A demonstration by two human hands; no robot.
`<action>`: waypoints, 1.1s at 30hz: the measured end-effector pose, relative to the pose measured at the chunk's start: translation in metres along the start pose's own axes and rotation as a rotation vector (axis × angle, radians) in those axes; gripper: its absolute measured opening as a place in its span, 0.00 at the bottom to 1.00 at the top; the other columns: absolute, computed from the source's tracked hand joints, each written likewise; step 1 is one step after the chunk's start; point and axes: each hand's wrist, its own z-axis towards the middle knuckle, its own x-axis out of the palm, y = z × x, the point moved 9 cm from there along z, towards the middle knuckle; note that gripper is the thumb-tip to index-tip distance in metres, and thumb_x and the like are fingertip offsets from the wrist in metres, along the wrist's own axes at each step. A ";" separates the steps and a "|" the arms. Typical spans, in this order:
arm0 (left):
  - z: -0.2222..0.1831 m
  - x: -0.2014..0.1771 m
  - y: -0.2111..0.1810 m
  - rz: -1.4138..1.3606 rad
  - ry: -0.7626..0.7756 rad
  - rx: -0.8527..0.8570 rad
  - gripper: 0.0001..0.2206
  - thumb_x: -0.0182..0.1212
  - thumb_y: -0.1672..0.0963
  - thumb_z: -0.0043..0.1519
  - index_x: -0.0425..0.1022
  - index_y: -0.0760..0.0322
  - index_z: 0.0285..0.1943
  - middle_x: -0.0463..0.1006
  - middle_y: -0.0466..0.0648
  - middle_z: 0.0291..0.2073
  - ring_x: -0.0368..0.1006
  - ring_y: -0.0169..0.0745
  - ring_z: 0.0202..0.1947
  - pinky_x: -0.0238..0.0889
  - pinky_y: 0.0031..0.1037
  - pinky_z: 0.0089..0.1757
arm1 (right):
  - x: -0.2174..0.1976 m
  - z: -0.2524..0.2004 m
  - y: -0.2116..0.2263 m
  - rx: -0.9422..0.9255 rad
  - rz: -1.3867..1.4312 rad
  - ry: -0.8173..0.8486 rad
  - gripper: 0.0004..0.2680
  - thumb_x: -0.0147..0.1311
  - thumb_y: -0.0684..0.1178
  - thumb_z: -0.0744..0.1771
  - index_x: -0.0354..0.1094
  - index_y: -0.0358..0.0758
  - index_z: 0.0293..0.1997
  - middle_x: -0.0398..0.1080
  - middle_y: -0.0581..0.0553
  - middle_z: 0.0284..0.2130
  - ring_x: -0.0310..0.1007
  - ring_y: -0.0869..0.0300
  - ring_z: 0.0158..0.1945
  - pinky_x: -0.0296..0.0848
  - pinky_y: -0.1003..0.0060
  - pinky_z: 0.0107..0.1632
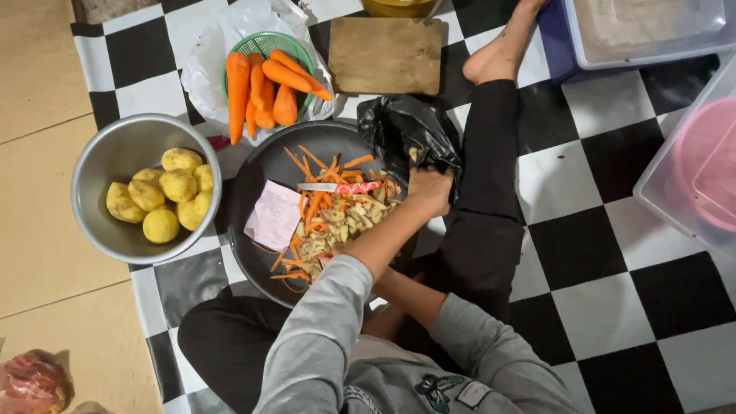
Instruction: Peeling potatoes and carrots with a hand peeler and organizing them into containers while sitting on the floor.
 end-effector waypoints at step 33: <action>-0.348 -0.088 0.191 -1.690 -0.699 -0.225 0.37 0.84 0.57 0.44 0.68 0.62 0.63 0.78 0.55 0.47 0.76 0.45 0.46 0.77 0.32 0.37 | 0.042 -0.019 -0.064 0.495 -0.151 0.368 0.15 0.63 0.63 0.61 0.71 0.51 0.46 0.79 0.47 0.40 0.78 0.49 0.52 0.73 0.54 0.56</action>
